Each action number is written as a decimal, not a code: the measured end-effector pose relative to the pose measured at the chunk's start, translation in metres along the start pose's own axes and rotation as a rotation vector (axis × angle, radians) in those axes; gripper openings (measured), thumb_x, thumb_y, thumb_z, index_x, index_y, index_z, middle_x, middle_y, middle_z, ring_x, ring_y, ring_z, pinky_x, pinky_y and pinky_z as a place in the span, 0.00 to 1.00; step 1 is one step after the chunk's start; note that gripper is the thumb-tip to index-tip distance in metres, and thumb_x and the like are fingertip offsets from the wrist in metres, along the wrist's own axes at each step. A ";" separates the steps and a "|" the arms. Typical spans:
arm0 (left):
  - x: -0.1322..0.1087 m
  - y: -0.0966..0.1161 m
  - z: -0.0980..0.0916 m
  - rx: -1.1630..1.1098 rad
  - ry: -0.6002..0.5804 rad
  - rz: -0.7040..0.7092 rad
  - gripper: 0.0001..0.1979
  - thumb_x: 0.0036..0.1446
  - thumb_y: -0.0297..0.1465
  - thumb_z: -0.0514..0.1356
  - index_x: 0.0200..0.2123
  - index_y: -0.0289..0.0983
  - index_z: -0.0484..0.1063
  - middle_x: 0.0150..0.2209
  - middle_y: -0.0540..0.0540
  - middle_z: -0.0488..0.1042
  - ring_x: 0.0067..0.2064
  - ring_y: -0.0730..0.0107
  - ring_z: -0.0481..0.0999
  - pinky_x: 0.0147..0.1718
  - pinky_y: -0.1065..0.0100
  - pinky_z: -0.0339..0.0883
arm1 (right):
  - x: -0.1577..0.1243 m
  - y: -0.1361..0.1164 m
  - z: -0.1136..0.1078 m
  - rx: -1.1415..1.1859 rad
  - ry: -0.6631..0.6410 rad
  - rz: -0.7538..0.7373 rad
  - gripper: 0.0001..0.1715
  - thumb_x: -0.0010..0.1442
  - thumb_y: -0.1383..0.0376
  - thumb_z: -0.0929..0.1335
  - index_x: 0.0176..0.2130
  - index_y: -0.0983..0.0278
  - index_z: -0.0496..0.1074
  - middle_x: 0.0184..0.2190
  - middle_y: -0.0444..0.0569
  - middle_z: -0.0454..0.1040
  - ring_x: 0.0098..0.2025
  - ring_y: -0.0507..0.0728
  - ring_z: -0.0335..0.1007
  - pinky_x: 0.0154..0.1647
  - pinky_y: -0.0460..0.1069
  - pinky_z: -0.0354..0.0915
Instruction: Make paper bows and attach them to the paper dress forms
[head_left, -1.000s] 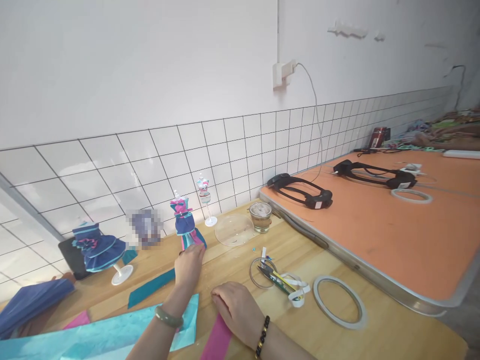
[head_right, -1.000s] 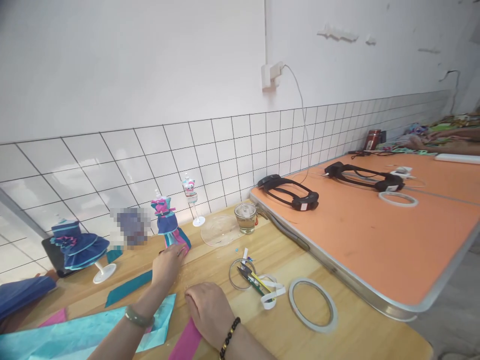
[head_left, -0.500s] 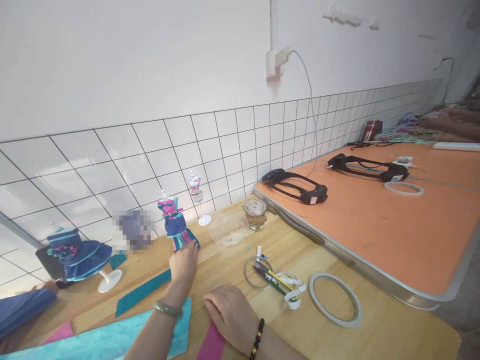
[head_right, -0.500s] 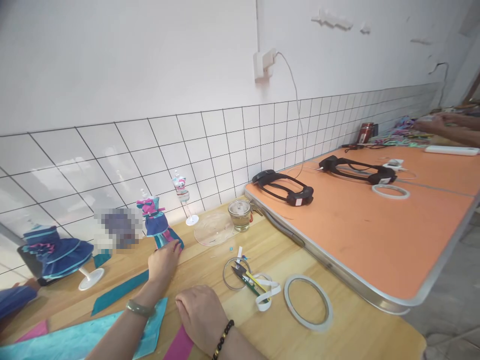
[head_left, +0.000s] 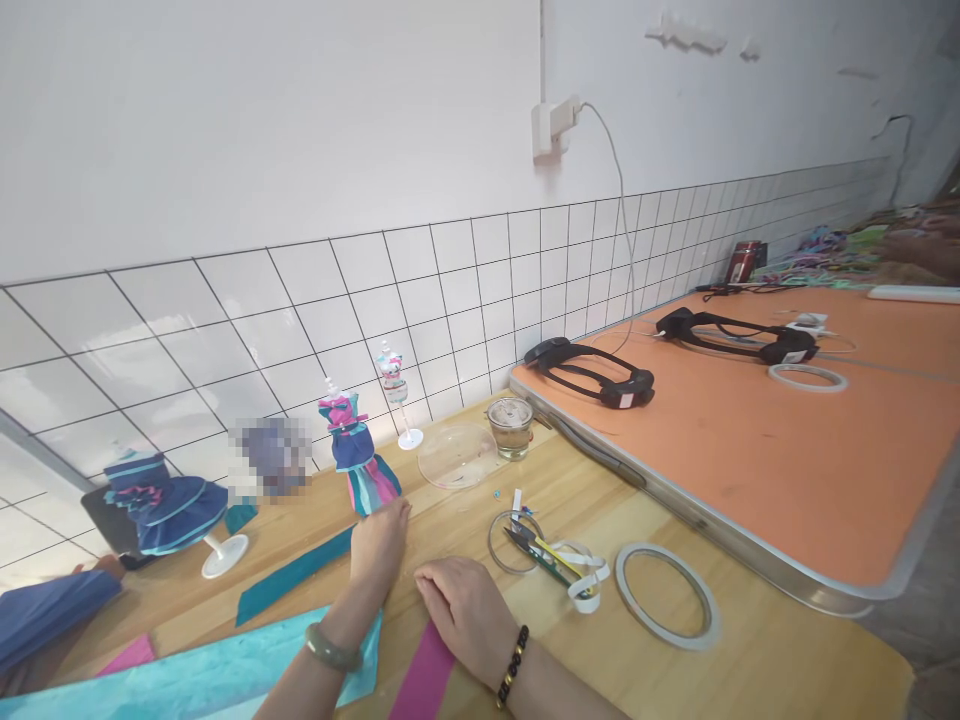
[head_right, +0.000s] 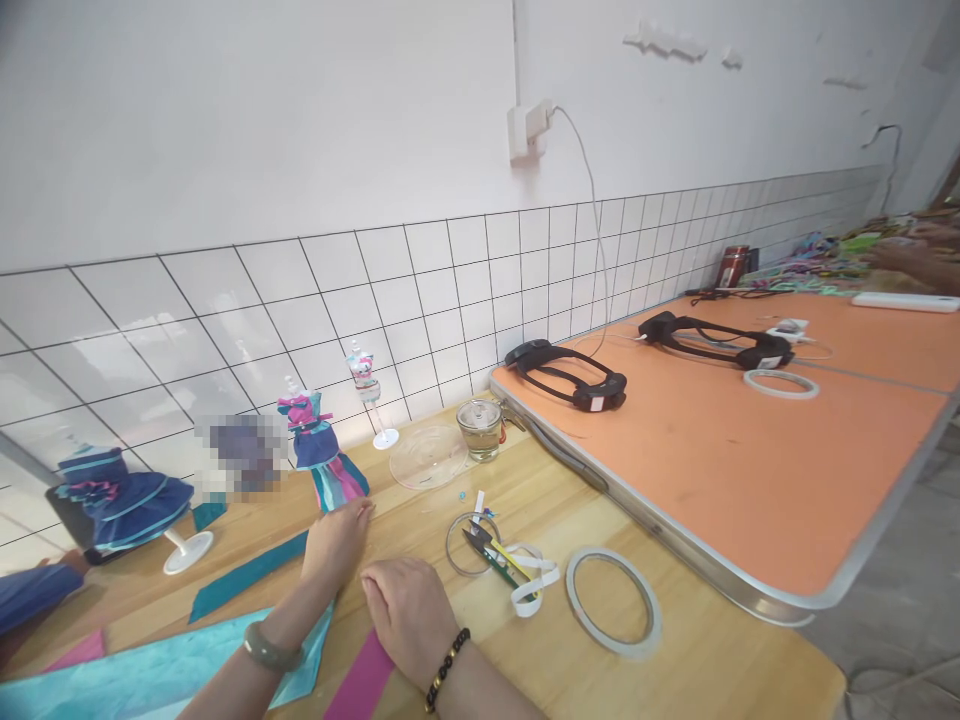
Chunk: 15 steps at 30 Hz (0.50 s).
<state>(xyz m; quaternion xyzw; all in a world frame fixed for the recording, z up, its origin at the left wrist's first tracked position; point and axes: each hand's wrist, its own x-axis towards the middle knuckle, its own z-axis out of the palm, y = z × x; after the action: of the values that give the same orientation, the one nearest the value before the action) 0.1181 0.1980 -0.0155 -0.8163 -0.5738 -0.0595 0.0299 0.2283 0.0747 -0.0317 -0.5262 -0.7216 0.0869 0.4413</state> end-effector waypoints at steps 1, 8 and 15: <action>-0.007 0.001 0.000 -0.005 -0.020 0.015 0.15 0.61 0.34 0.45 0.34 0.39 0.71 0.31 0.43 0.77 0.34 0.62 0.76 0.29 0.68 0.59 | 0.000 0.000 -0.001 0.008 0.010 0.010 0.14 0.64 0.66 0.56 0.35 0.62 0.68 0.30 0.47 0.76 0.33 0.54 0.71 0.35 0.47 0.63; -0.029 -0.008 -0.008 0.003 -0.046 0.029 0.17 0.61 0.35 0.44 0.32 0.39 0.71 0.33 0.43 0.77 0.36 0.61 0.76 0.32 0.67 0.61 | 0.001 -0.002 -0.001 0.067 0.042 0.058 0.18 0.65 0.65 0.53 0.38 0.63 0.69 0.30 0.49 0.75 0.33 0.54 0.71 0.35 0.47 0.63; 0.001 -0.009 -0.018 -0.050 0.051 -0.047 0.16 0.60 0.34 0.46 0.39 0.37 0.71 0.32 0.38 0.77 0.36 0.55 0.75 0.32 0.63 0.61 | 0.001 -0.001 -0.001 0.086 0.035 0.091 0.18 0.65 0.64 0.55 0.34 0.63 0.69 0.23 0.45 0.72 0.26 0.53 0.68 0.29 0.46 0.62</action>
<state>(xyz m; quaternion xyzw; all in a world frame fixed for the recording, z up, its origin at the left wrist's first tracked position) 0.1092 0.2002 0.0019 -0.8012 -0.5903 -0.0952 0.0226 0.2287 0.0744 -0.0303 -0.5406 -0.6846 0.1285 0.4717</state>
